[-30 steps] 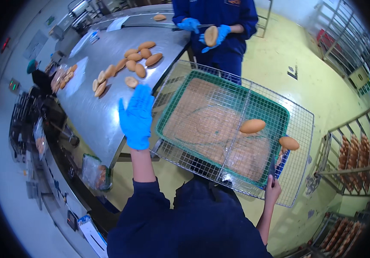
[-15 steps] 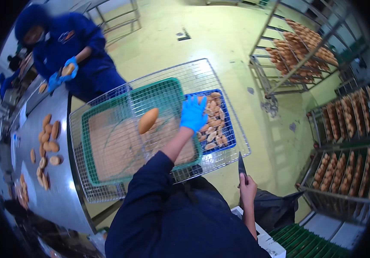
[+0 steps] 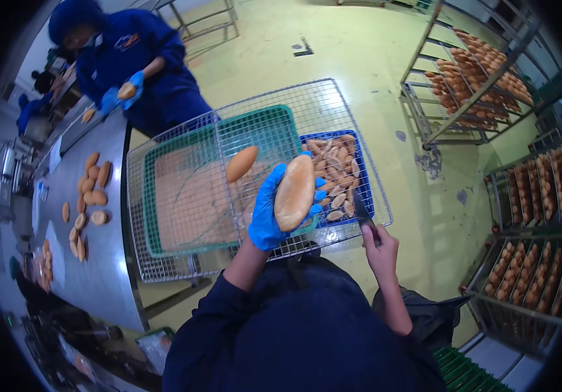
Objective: The person places bread rolls into plastic bags, carries a large bag of rolls to a machine, and then uses a knife to slice open individual bread rolls while holding them by hand.
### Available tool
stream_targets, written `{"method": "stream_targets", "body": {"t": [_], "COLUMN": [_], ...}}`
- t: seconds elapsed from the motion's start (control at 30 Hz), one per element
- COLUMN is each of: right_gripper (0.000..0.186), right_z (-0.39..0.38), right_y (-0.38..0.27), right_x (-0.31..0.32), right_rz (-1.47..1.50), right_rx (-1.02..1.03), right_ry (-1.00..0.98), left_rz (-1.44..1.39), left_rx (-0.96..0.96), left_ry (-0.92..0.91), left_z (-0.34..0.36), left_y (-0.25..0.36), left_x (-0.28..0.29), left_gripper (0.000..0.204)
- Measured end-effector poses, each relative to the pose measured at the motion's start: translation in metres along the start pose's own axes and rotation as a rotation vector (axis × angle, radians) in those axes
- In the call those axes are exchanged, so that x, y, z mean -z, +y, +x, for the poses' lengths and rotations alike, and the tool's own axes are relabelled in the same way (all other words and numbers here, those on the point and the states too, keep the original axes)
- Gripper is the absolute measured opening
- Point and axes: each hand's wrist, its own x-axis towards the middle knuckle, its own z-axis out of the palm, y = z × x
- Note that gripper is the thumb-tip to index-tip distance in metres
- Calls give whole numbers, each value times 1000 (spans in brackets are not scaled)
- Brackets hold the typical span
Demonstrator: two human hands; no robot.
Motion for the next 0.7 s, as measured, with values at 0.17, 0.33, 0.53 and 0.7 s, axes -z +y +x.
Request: {"method": "stream_targets", "body": {"t": [0.17,0.33,0.53,0.7], "right_gripper": [26,29,34,35], "right_z": [-2,39,30,54], "right_y": [-97,-78,-86,-77], "right_x": [-17,-44,-47,-47], "right_rz": [-201,-406,-317,-492], "right_rx": [823,1148,1091,887], "right_ry": [-194,-126,-23,64], "left_rz": [288,532,450,575], "left_rx": [-313,-523,-507,-577], "left_ry": [309,435,385,428], "left_z": [-43,-73,-91,-88], "left_y": [-7,-22,-17,-21], "left_x": [-50,-64,-65,-69], "left_gripper": [63,59,55,55]}}
